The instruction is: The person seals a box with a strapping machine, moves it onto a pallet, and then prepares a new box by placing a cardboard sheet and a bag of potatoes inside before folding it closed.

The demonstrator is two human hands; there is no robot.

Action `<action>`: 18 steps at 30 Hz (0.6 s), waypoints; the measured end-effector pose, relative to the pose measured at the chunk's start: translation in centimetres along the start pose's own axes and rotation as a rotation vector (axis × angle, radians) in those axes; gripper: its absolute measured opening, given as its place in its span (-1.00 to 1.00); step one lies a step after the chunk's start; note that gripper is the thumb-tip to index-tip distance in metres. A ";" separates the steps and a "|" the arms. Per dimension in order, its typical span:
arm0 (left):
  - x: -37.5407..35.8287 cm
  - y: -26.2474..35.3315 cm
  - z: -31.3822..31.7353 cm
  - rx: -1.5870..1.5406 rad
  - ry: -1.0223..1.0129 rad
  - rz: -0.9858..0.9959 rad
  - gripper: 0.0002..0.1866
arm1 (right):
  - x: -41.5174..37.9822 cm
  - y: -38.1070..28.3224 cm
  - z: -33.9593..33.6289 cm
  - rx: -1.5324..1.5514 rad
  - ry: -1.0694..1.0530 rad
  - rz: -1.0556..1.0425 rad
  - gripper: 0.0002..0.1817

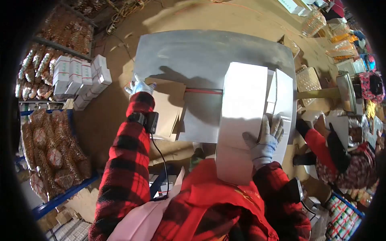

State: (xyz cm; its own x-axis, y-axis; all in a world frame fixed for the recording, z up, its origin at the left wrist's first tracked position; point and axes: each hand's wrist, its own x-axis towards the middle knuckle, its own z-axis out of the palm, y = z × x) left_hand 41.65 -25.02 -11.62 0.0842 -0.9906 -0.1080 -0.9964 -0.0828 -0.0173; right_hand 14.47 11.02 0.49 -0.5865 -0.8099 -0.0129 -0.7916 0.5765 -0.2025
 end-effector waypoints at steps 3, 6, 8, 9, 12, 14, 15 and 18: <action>1.6 -1.3 1.2 -0.335 -0.087 0.039 -0.19 | 0.0 -0.3 0.0 -0.023 0.020 0.017 -0.10; -1.0 -4.4 0.8 -1.083 0.051 -0.080 -0.30 | 0.2 -0.9 -0.4 -0.058 0.004 0.013 -0.13; -1.9 -9.3 3.4 -0.939 0.177 -0.137 -0.38 | 0.3 -0.9 -0.3 -0.051 0.019 -0.018 -0.17; -2.8 -10.9 4.2 -1.013 0.140 -0.258 -0.31 | 0.4 -1.5 -0.9 -0.028 -0.023 0.002 -0.18; -3.9 -13.9 6.2 -1.141 0.149 -0.497 -0.18 | 0.3 -1.1 -0.2 -0.015 0.104 -0.082 -0.18; -4.8 -15.0 4.6 -0.467 0.131 -0.519 -0.10 | 0.5 -1.0 0.2 -0.040 0.100 -0.065 -0.17; -4.0 -15.0 3.8 -0.321 0.231 -0.474 -0.09 | 0.6 -0.9 0.3 -0.043 0.089 -0.059 -0.17; 3.4 -16.3 5.1 -0.379 0.160 -0.377 -0.05 | 0.9 -2.1 -0.2 0.126 0.045 -0.040 -0.19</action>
State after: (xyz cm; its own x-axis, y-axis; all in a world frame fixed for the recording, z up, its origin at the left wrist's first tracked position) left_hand 58.19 -26.53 -16.82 0.4622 -0.8867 -0.0110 -0.8335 -0.4386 0.3360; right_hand 15.53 9.13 1.13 -0.5645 -0.8244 0.0409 -0.7881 0.5235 -0.3239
